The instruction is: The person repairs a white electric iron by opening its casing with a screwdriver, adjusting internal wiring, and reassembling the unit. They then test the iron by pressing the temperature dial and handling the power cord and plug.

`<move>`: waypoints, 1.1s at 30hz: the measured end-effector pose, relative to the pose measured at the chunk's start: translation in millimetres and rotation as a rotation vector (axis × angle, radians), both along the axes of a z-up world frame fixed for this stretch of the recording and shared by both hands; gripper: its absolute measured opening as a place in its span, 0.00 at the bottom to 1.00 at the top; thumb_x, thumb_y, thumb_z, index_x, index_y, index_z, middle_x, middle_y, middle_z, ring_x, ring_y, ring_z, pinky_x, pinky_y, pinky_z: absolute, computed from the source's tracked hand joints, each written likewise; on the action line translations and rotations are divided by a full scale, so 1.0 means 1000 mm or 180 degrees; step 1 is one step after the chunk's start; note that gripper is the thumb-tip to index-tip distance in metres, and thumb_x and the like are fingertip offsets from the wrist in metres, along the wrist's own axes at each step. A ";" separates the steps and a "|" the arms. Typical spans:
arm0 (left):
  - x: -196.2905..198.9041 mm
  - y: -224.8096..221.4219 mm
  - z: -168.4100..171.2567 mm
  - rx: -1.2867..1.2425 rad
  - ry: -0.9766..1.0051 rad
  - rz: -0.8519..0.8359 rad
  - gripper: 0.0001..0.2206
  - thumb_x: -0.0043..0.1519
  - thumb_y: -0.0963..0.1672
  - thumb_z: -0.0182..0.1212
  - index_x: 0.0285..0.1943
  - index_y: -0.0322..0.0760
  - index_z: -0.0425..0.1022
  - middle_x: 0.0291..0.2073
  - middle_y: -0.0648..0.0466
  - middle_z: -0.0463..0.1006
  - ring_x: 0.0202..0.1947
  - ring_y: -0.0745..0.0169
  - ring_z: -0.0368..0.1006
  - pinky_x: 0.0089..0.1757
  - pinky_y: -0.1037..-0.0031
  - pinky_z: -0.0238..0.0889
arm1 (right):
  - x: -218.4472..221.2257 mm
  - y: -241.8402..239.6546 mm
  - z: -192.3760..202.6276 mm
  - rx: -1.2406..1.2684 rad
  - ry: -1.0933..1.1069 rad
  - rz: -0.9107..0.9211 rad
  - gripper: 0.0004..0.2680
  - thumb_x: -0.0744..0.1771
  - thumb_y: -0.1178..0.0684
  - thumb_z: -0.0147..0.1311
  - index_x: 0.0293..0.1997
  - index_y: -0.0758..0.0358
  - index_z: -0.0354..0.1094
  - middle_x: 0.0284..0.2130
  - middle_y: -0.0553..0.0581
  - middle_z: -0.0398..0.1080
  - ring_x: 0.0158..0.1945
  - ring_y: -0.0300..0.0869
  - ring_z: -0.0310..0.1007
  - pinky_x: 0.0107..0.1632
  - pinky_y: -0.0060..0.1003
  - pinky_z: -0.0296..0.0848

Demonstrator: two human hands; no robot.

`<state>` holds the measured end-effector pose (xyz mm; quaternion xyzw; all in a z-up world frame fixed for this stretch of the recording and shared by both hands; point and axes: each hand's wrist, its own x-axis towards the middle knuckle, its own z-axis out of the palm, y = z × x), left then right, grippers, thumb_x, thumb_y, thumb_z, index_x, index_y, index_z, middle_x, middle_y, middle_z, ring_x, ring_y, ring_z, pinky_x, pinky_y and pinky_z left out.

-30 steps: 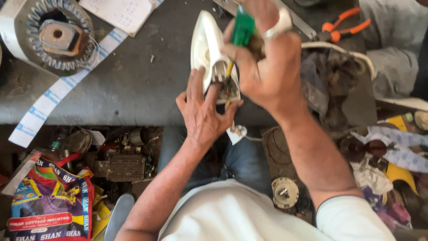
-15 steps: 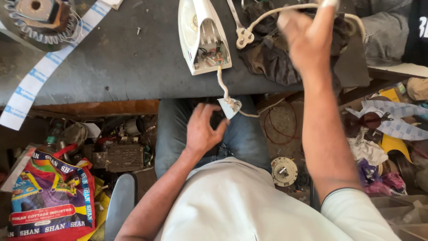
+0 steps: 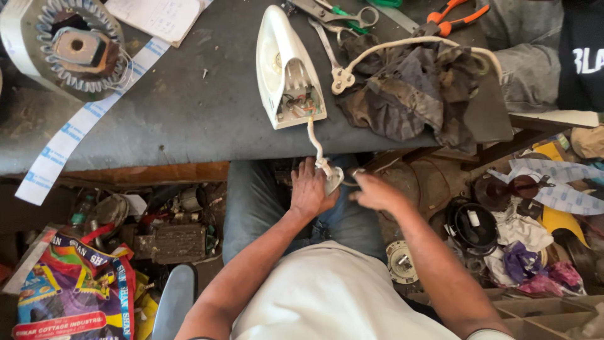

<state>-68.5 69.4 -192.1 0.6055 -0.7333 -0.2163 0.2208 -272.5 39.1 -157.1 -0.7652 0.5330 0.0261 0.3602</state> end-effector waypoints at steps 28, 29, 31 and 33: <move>0.091 -0.046 0.209 0.1299 0.2118 -0.0733 0.29 0.45 0.50 0.76 0.53 0.28 0.80 0.43 0.48 0.84 0.46 0.61 0.79 0.50 0.71 0.69 | -0.028 0.026 0.166 -0.0526 0.0972 -0.0438 0.17 0.60 0.48 0.67 0.53 0.58 0.74 0.44 0.63 0.77 0.48 0.55 0.77 0.49 0.47 0.75; 0.088 -0.044 0.203 0.1388 0.2231 -0.0784 0.30 0.45 0.50 0.76 0.53 0.27 0.79 0.44 0.47 0.84 0.48 0.60 0.79 0.51 0.70 0.68 | -0.016 0.031 0.176 -0.0974 0.0432 -0.0468 0.19 0.60 0.47 0.67 0.53 0.59 0.73 0.44 0.64 0.77 0.46 0.57 0.78 0.48 0.48 0.75; 0.083 -0.041 0.193 0.1220 0.2414 -0.0697 0.31 0.46 0.48 0.76 0.56 0.24 0.76 0.47 0.47 0.82 0.50 0.60 0.78 0.53 0.70 0.68 | 0.014 0.033 0.187 -0.1473 -0.1034 -0.0389 0.17 0.61 0.49 0.66 0.53 0.64 0.73 0.48 0.64 0.77 0.50 0.54 0.79 0.51 0.44 0.76; 0.079 -0.038 0.186 0.1270 0.2920 -0.0702 0.30 0.48 0.45 0.76 0.59 0.23 0.74 0.49 0.47 0.80 0.52 0.60 0.77 0.54 0.70 0.68 | 0.042 0.032 0.192 -0.1659 -0.1184 -0.0483 0.17 0.60 0.51 0.68 0.50 0.66 0.72 0.43 0.65 0.77 0.47 0.54 0.79 0.48 0.44 0.75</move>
